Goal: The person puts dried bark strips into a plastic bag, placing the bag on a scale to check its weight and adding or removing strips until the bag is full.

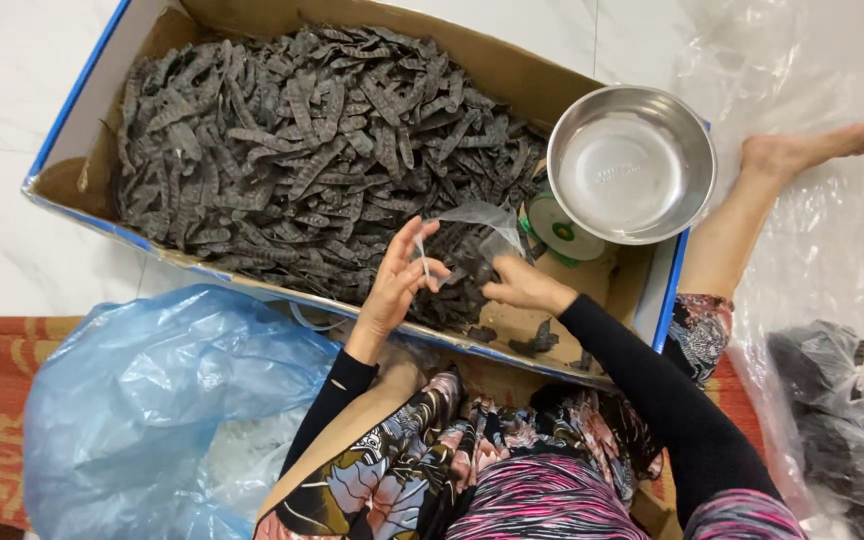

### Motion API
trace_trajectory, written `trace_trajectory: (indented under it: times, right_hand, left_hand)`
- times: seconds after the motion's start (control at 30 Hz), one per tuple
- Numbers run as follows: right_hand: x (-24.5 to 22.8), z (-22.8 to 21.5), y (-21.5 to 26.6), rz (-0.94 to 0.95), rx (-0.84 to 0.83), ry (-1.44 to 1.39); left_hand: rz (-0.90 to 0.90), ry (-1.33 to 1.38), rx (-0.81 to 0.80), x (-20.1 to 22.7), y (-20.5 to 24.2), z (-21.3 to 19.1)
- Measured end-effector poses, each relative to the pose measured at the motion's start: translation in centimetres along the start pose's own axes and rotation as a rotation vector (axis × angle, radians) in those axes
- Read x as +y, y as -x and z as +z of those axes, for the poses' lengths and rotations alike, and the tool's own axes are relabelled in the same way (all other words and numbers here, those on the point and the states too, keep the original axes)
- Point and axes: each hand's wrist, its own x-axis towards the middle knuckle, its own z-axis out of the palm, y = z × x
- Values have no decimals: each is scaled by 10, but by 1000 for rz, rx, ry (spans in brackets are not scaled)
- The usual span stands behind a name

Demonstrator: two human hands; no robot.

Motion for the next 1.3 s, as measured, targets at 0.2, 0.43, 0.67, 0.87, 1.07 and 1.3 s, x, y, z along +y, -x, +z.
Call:
trace_trajectory:
  times: [0.2, 0.43, 0.67, 0.87, 1.07, 1.3]
  right_hand:
    - [2, -4, -65, 423, -157, -507]
    - [28, -3, -94, 496, 253, -934]
    - [24, 34, -81, -10, 271, -103]
    - [15, -11, -58, -27, 368, 211]
    - [15, -60, 1, 39, 343, -198]
    - [102, 17, 2, 296, 320, 577]
  left_hand:
    - [-30, -98, -115, -4, 1, -3]
    - [-21, -100, -111, -4, 2, -4]
    - [52, 53, 30, -3, 2, -4]
    - [73, 57, 77, 1, -1, -3]
    - [165, 86, 110, -3, 3, -6]
    - [142, 65, 157, -2, 0, -4]
